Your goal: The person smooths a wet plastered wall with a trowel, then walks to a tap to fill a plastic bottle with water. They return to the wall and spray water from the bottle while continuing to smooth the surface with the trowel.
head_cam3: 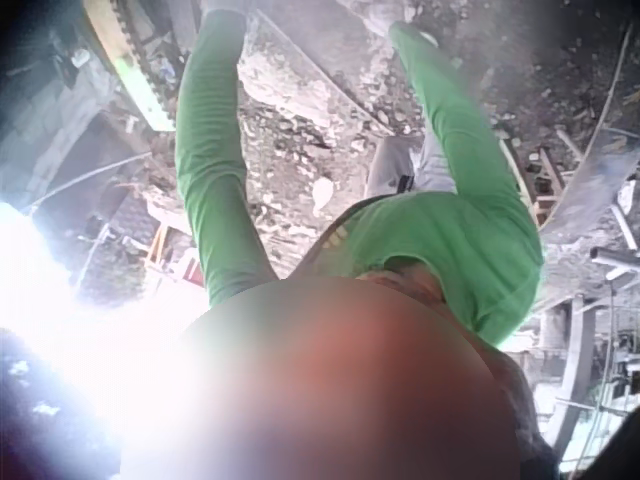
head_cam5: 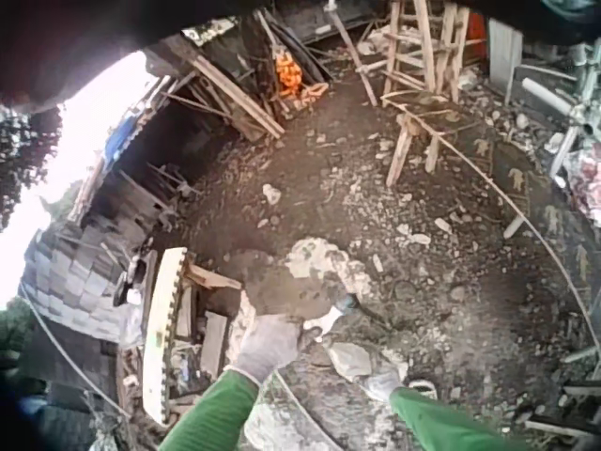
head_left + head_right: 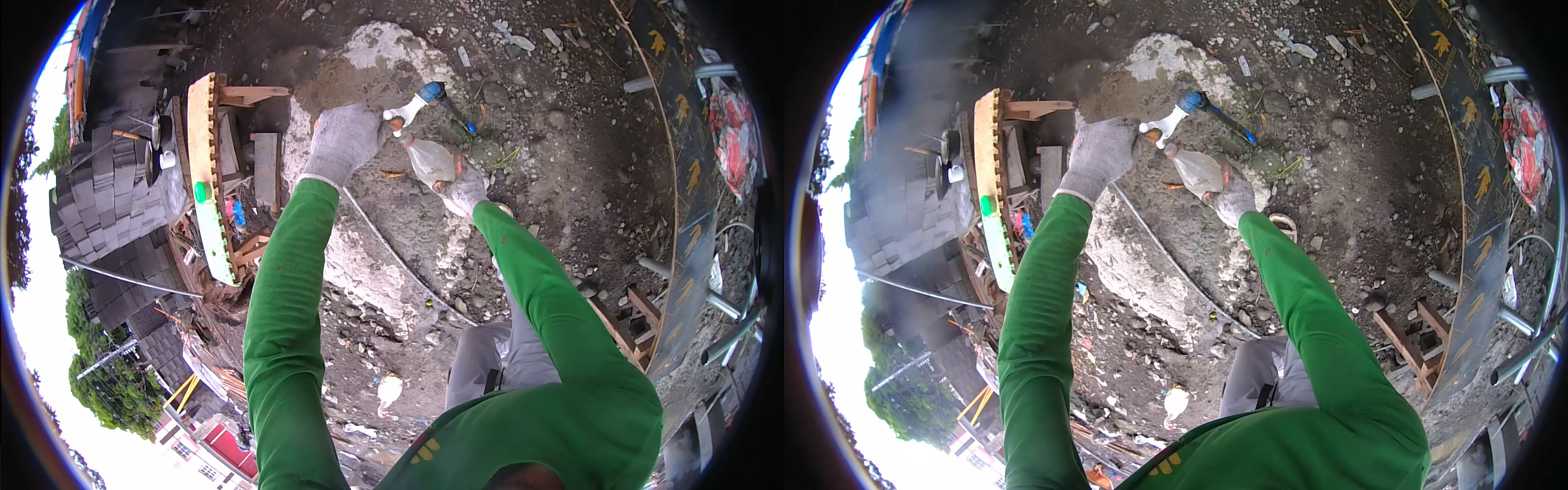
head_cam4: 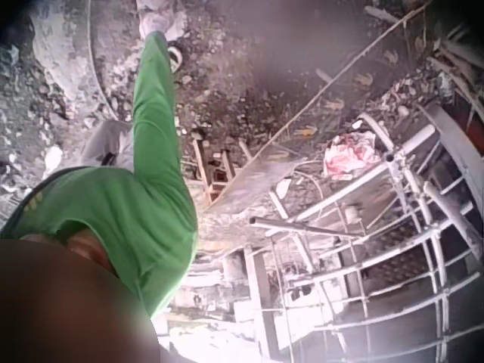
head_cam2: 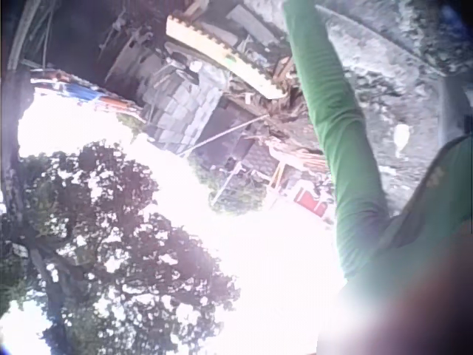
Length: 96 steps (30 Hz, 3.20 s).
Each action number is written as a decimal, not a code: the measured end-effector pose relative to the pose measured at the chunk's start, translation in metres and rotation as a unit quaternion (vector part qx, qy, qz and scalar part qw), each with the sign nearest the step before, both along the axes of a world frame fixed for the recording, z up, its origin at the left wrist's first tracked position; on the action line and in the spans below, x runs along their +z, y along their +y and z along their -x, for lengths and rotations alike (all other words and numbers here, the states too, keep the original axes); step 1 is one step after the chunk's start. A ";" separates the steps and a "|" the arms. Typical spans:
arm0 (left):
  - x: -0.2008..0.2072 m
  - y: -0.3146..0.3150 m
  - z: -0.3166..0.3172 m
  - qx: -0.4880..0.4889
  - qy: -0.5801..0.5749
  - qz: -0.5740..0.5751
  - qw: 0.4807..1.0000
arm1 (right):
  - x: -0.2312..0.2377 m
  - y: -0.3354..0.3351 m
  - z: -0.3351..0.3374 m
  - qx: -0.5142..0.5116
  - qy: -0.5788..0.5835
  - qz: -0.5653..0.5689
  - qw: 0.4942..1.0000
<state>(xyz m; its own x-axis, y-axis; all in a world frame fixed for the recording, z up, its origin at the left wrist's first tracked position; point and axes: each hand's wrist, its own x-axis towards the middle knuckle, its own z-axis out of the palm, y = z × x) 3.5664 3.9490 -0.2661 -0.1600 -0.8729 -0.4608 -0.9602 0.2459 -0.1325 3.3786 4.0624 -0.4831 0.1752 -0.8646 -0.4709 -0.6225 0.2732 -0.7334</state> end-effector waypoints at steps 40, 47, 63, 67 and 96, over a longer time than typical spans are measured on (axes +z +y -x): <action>-0.007 0.006 -0.030 -0.093 0.115 0.062 0.987 | -0.006 0.013 -0.108 -0.210 -0.027 0.014 0.977; -0.020 -0.015 -0.019 -0.202 0.089 0.169 0.961 | 0.005 0.007 -0.109 -0.198 -0.017 0.032 0.980; -0.070 0.011 -0.073 0.229 0.509 -0.043 0.828 | -0.010 0.006 -0.101 -0.246 -0.050 0.098 0.963; -0.077 0.020 -0.062 0.352 0.545 -0.145 0.747 | 0.000 0.002 -0.096 -0.218 -0.027 0.085 0.972; -0.111 0.007 -0.043 0.084 0.350 -0.077 0.930 | -0.020 -0.011 -0.110 -0.205 -0.075 0.122 0.968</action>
<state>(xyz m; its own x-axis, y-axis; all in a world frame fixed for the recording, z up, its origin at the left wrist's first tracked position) 3.6098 3.9563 -0.3768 -0.3350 -0.8451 -0.4166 -0.8241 0.0484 0.5644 3.4887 4.0512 -0.5029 -0.1556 -0.9583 -0.2399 -0.3801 0.2822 -0.8808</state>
